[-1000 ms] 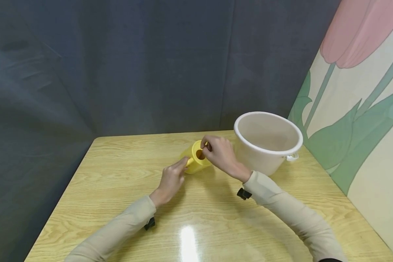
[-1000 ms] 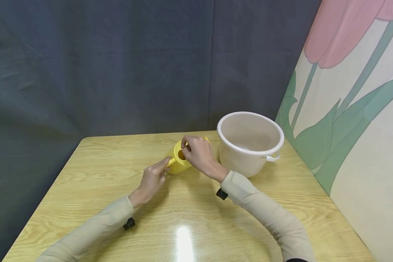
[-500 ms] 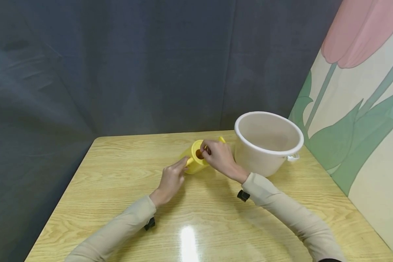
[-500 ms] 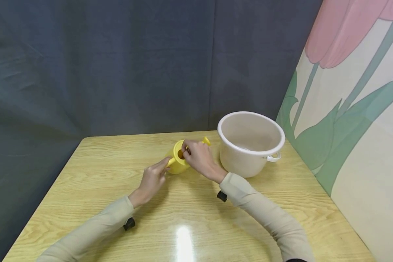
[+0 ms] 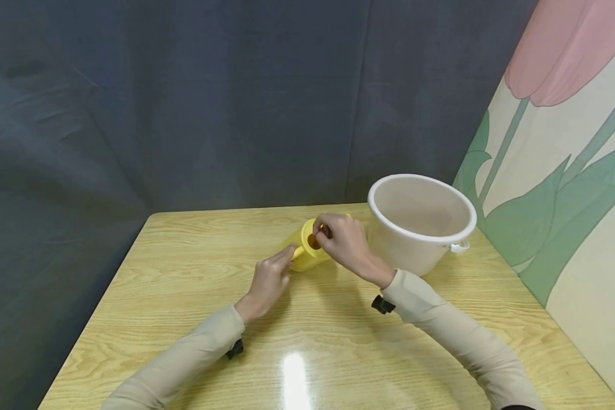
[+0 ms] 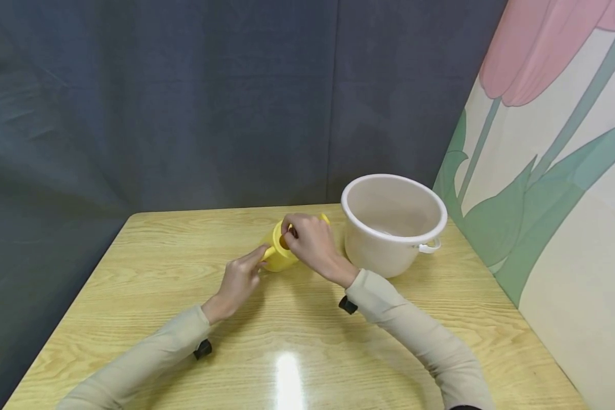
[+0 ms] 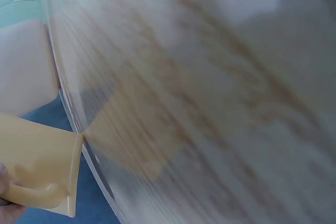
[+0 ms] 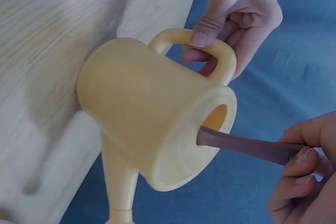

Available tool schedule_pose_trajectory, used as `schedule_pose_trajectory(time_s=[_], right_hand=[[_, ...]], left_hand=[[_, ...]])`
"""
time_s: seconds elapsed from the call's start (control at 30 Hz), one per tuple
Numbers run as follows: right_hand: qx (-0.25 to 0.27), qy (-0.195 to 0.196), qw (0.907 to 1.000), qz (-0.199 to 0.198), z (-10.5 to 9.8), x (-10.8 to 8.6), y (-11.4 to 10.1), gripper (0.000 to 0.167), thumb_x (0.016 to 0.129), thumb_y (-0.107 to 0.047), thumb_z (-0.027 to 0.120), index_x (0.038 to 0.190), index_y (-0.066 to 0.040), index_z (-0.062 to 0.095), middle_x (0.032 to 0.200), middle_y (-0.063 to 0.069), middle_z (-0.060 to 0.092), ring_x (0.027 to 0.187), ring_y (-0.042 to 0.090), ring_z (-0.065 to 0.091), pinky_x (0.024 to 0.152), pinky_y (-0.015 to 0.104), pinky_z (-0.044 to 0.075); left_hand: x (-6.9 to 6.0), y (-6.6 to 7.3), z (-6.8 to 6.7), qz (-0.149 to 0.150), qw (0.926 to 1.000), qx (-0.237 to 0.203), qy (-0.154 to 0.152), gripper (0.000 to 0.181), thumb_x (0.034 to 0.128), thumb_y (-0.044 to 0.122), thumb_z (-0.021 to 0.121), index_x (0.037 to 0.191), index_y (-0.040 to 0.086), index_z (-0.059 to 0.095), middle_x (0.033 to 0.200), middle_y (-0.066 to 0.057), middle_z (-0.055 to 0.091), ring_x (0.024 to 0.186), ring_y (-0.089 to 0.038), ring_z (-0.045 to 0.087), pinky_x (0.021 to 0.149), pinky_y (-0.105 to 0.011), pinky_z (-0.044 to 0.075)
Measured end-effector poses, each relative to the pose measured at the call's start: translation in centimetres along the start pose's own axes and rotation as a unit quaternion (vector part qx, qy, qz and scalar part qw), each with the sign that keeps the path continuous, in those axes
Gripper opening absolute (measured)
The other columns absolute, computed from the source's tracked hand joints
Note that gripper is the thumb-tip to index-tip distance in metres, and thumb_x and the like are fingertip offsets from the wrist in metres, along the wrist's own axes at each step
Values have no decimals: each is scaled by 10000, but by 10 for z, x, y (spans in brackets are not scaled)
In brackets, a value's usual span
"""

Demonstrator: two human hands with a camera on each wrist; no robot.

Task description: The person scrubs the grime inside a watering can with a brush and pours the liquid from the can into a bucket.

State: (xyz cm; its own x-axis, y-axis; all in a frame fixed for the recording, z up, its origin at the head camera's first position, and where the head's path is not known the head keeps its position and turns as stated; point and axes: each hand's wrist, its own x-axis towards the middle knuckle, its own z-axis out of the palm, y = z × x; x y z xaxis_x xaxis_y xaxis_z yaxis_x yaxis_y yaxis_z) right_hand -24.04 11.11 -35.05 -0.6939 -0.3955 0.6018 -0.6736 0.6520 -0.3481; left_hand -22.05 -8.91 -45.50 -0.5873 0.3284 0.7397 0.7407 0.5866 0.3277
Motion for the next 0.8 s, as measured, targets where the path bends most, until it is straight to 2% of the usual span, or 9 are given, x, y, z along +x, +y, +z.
schedule_pose_trajectory(time_s=[0.27, 0.47, 0.8], right_hand=[[-30, -221, 9996, 154, 8, -1, 8, 142, 814, 26, 660, 794, -111, 689, 702, -13, 636, 528, 105, 476, 448, 278, 413], [-472, -444, 9979, 1, 14, -4, 13, 140, 825, 10, 689, 787, -125, 693, 732, -13, 641, 571, 119, 531, 475, 301, 470], [-540, -400, 9977, -58, 1, 0, 5, 141, 828, -6, 684, 776, -134, 710, 737, -14, 630, 565, 130, 533, 472, 332, 474]], left_hand=[[0, 2, -2, -83, 9999, -98, -7, 477, 791, -203, 690, 1239, -51, 633, 1208, -210, 662, 984, -299, 704, 829, -319, 584], [0, 2, -2, -99, 9999, -110, 10, 470, 789, -202, 691, 1237, -76, 629, 1205, -234, 653, 995, -321, 698, 840, -327, 578], [0, 1, -2, -86, 10000, -41, -21, 467, 794, -214, 678, 1240, -87, 622, 1206, -254, 643, 994, -330, 696, 828, -332, 581]])
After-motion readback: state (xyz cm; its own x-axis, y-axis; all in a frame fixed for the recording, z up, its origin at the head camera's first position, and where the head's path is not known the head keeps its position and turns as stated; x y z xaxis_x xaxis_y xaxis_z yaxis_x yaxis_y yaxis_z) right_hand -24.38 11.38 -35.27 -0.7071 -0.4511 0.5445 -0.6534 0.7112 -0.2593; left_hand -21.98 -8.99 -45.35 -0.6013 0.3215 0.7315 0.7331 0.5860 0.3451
